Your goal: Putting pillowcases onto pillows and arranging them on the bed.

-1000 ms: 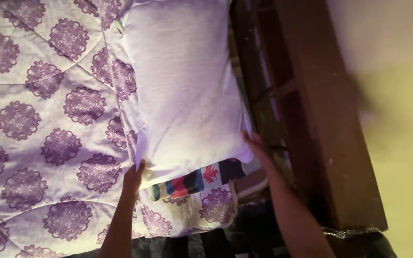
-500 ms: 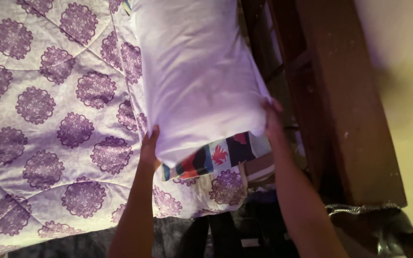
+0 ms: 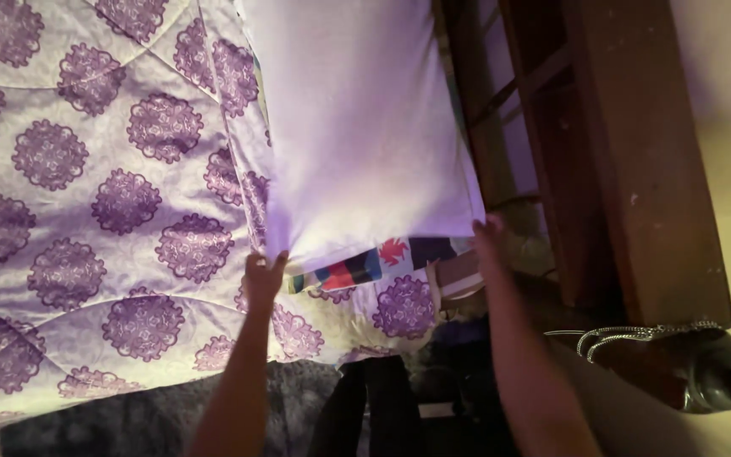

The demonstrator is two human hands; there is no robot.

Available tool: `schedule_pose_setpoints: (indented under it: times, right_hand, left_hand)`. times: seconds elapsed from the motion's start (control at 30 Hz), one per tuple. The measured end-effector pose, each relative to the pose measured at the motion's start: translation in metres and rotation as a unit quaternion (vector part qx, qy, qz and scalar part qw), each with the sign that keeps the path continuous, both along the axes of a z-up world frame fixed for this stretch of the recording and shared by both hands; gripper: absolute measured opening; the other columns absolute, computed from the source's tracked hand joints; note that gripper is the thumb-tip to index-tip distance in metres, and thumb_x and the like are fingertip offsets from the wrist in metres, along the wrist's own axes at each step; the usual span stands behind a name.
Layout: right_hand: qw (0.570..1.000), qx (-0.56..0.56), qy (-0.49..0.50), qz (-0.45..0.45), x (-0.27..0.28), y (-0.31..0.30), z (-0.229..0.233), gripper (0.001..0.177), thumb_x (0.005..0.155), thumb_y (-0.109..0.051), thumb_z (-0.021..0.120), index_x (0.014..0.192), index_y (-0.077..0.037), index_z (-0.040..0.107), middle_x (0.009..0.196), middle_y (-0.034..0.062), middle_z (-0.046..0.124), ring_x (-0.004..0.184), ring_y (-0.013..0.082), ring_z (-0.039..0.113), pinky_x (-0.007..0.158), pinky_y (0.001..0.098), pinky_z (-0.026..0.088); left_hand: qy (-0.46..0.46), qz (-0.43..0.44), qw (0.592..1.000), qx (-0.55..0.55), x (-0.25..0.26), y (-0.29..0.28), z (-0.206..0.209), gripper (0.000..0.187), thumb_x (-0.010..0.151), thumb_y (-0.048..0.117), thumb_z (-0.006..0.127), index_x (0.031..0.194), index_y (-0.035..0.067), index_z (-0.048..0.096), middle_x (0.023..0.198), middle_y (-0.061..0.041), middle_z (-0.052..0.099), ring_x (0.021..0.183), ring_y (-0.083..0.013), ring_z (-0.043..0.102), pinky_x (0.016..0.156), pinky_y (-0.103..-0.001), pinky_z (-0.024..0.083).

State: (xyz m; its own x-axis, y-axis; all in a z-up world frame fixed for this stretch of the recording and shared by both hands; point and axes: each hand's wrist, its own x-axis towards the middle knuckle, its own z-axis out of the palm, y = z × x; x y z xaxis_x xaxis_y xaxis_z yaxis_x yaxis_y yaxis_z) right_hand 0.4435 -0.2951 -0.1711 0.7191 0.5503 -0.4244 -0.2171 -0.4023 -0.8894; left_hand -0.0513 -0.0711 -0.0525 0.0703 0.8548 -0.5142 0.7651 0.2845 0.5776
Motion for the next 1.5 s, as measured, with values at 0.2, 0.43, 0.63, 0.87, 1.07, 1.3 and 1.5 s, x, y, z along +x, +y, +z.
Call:
schedule_pose_setpoints:
  times: [0.2, 0.43, 0.63, 0.87, 1.07, 1.3, 1.5]
  right_hand:
    - [0.967, 0.058, 0.222, -0.116, -0.077, -0.022, -0.007, 0.031, 0.095, -0.026, 0.071, 0.119, -0.009, 0.061, 0.104, 0.0196, 0.070, 0.087, 0.0311, 0.070, 0.072, 0.0433, 0.062]
    - [0.877, 0.194, 0.414, -0.148, -0.141, 0.071, 0.078, 0.054, 0.098, -0.041, 0.055, 0.142, -0.010, 0.047, 0.151, 0.0194, 0.049, 0.138, 0.0356, 0.050, 0.115, 0.0580, 0.043]
    - [0.816, 0.179, 0.485, -0.259, -0.130, 0.102, 0.075, 0.056, 0.096, -0.044, 0.049, 0.141, -0.010, 0.048, 0.154, 0.0134, 0.045, 0.143, 0.0360, 0.041, 0.111, 0.0646, 0.035]
    - [0.821, 0.040, 0.470, -0.320, -0.140, 0.071, 0.048, 0.051, 0.101, -0.038, 0.054, 0.142, -0.011, 0.043, 0.154, 0.0164, 0.048, 0.142, 0.0399, 0.050, 0.119, 0.0630, 0.040]
    - [0.752, 0.213, 0.529, -0.331, -0.127, 0.113, 0.041, 0.047, 0.096, -0.044, 0.055, 0.133, -0.015, 0.056, 0.139, 0.0083, 0.053, 0.128, 0.0302, 0.048, 0.111, 0.0606, 0.029]
    - [0.766, 0.276, 0.531, -0.235, -0.125, 0.154, 0.118, 0.050, 0.089, -0.047, 0.048, 0.123, -0.016, 0.067, 0.126, 0.0055, 0.069, 0.123, 0.0301, 0.058, 0.103, 0.0549, 0.044]
    - [0.689, 0.448, 0.569, -0.037, -0.113, 0.164, 0.103, 0.051, 0.107, -0.048, 0.051, 0.139, -0.010, 0.061, 0.136, 0.0088, 0.063, 0.128, 0.0318, 0.053, 0.107, 0.0561, 0.040]
  left_hand:
    - [-0.222, 0.139, 0.960, 0.103, 0.062, -0.091, -0.038, 0.037, 0.103, 0.034, 0.074, 0.111, -0.002, 0.067, 0.100, -0.017, 0.070, 0.087, -0.0288, 0.064, 0.080, -0.043, 0.055]
    - [-0.561, 0.435, 0.679, -0.189, 0.172, -0.075, -0.001, 0.074, 0.101, 0.058, 0.037, 0.155, 0.008, 0.034, 0.154, -0.012, 0.047, 0.139, -0.0280, 0.050, 0.113, -0.048, 0.043]
    - [-0.527, 0.595, 0.577, -0.187, 0.199, -0.063, 0.012, 0.081, 0.101, 0.064, 0.026, 0.155, 0.005, 0.036, 0.157, -0.017, 0.045, 0.144, -0.0318, 0.043, 0.117, -0.051, 0.034]
    - [-0.568, 0.609, 0.527, -0.170, 0.195, -0.065, 0.008, 0.087, 0.096, 0.072, 0.027, 0.161, 0.015, 0.021, 0.165, -0.008, 0.029, 0.153, -0.0273, 0.028, 0.128, -0.050, 0.020]
    - [-0.580, 0.635, 0.475, -0.188, 0.201, -0.047, 0.039, 0.095, 0.094, 0.076, 0.027, 0.162, 0.010, 0.024, 0.165, -0.012, 0.031, 0.149, -0.0289, 0.032, 0.123, -0.048, 0.022]
    - [-0.576, 0.608, 0.514, -0.185, 0.192, -0.024, 0.064, 0.096, 0.095, 0.076, 0.021, 0.162, 0.007, 0.023, 0.163, -0.017, 0.034, 0.148, -0.0331, 0.035, 0.123, -0.048, 0.023]
    - [-0.562, 0.619, 0.521, -0.171, 0.184, 0.013, 0.081, 0.090, 0.093, 0.072, 0.026, 0.156, 0.009, 0.038, 0.160, -0.014, 0.043, 0.148, -0.0343, 0.035, 0.121, -0.048, 0.022]
